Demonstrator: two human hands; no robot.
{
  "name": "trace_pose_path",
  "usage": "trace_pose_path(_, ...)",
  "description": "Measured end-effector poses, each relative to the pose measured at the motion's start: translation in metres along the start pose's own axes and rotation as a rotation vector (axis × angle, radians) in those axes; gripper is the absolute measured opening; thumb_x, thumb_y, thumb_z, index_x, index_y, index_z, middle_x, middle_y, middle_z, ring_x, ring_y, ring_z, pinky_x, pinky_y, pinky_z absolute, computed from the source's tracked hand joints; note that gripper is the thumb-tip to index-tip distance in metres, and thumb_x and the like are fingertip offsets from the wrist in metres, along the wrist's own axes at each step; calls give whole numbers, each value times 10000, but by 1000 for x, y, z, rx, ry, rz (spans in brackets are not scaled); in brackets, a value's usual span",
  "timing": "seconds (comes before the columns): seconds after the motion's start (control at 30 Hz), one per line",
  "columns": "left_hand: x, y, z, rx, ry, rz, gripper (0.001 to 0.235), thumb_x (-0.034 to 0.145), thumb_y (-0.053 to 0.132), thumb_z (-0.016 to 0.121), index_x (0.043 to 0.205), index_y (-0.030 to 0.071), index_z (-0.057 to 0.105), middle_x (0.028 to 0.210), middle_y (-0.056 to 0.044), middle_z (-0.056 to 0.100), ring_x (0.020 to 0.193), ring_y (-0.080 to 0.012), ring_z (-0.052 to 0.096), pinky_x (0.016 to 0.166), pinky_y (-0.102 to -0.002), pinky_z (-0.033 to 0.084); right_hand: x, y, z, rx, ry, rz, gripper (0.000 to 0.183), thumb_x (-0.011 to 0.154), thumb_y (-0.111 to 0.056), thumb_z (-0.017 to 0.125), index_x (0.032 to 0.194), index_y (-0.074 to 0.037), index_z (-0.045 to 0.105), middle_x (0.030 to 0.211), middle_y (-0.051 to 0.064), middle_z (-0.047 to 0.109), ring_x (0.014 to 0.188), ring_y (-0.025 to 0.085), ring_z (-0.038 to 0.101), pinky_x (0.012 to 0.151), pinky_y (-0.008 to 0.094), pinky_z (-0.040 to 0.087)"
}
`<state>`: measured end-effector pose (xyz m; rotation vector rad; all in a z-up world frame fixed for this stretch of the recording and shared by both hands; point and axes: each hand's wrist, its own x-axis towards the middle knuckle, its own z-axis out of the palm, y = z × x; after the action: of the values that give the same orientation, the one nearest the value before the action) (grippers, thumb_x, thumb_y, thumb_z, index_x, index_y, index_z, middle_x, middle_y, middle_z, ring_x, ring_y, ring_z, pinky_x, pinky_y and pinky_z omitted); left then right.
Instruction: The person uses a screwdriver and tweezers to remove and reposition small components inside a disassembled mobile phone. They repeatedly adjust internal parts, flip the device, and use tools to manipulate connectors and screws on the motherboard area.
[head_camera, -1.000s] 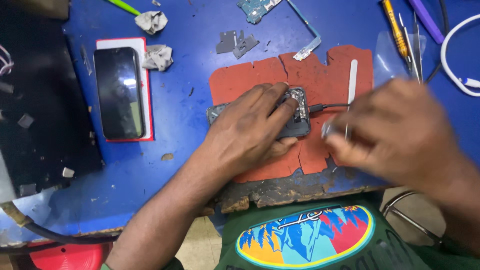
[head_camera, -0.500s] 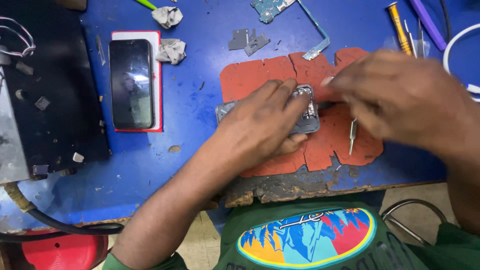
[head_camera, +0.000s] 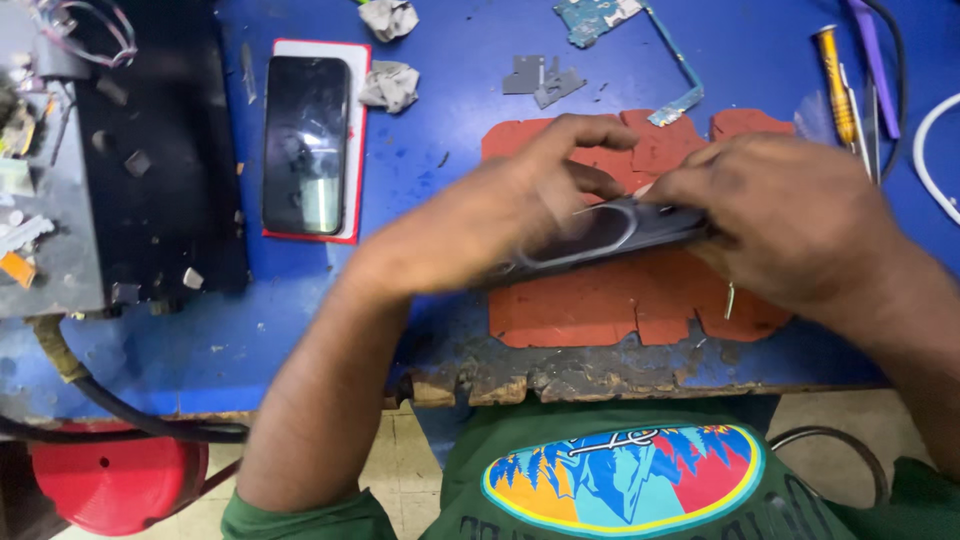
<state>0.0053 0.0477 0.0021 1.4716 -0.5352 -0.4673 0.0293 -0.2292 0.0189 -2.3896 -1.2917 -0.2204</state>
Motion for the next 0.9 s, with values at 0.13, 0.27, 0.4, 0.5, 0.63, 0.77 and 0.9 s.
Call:
trace_pose_path(0.13, -7, -4, -27, -374, 61, -11, 840, 956, 767, 466, 1428, 77, 550, 1252, -94, 704, 1098, -164, 691, 941, -309, 568, 5, 6, -2, 118, -73, 357, 356, 722, -23, 860, 1066, -65, 780, 921, 85, 758, 757, 181, 679, 685, 315, 549)
trace_pose_path(0.27, 5, -16, -13, -303, 372, 9, 598, 1032, 565, 586, 1298, 31, 623, 1090, -64, 705, 965, -135, 697, 857, -295, 597, 4, 27, 12, 517, -14, 603, 309, 857, -74, 847, 1143, -22, 741, 921, 63, 729, 803, 40, 617, 696, 221, 512)
trace_pose_path(0.4, 16, -28, 14, 97, 660, 1, 388, 1049, 419, 642, 1061, 34, 691, 815, 26, 617, 738, -55, 562, 651, -250, 494, -3, 38, 26, 647, -43, 704, 332, 851, -98, 828, 1161, -16, 741, 963, 60, 769, 835, 45, 667, 731, 215, 558)
trace_pose_path(0.5, 19, -28, 22, 187, 757, -33, 341, 1064, 346, 638, 945, 34, 710, 712, 59, 553, 683, -26, 487, 591, -248, 419, -5, 38, 28, 450, -104, 615, 382, 830, -101, 837, 1182, 2, 730, 983, 76, 782, 828, 92, 689, 727, 255, 562)
trace_pose_path(0.63, 20, -26, 24, 211, 802, -79, 324, 1041, 320, 628, 926, 31, 721, 663, 72, 531, 636, -22, 459, 550, -247, 393, 1, 32, 25, 465, -153, 570, 437, 816, -102, 817, 1226, -2, 701, 1023, 104, 776, 849, 130, 723, 745, 280, 584)
trace_pose_path(0.77, 18, -23, 25, 242, 795, -42, 314, 1069, 293, 629, 946, 18, 718, 693, 66, 516, 676, -26, 435, 575, -250, 384, 9, 27, 21, 386, -196, 522, 499, 757, -89, 833, 1232, -15, 699, 1015, 132, 772, 846, 181, 750, 740, 314, 587)
trace_pose_path(0.9, 15, -21, 30, 193, 795, -28, 287, 1065, 272, 620, 975, 19, 724, 708, 70, 550, 683, -17, 466, 587, -245, 403, 8, 26, 20, 401, -195, 486, 520, 743, -78, 817, 1250, -43, 706, 994, 123, 779, 820, 208, 756, 725, 329, 594)
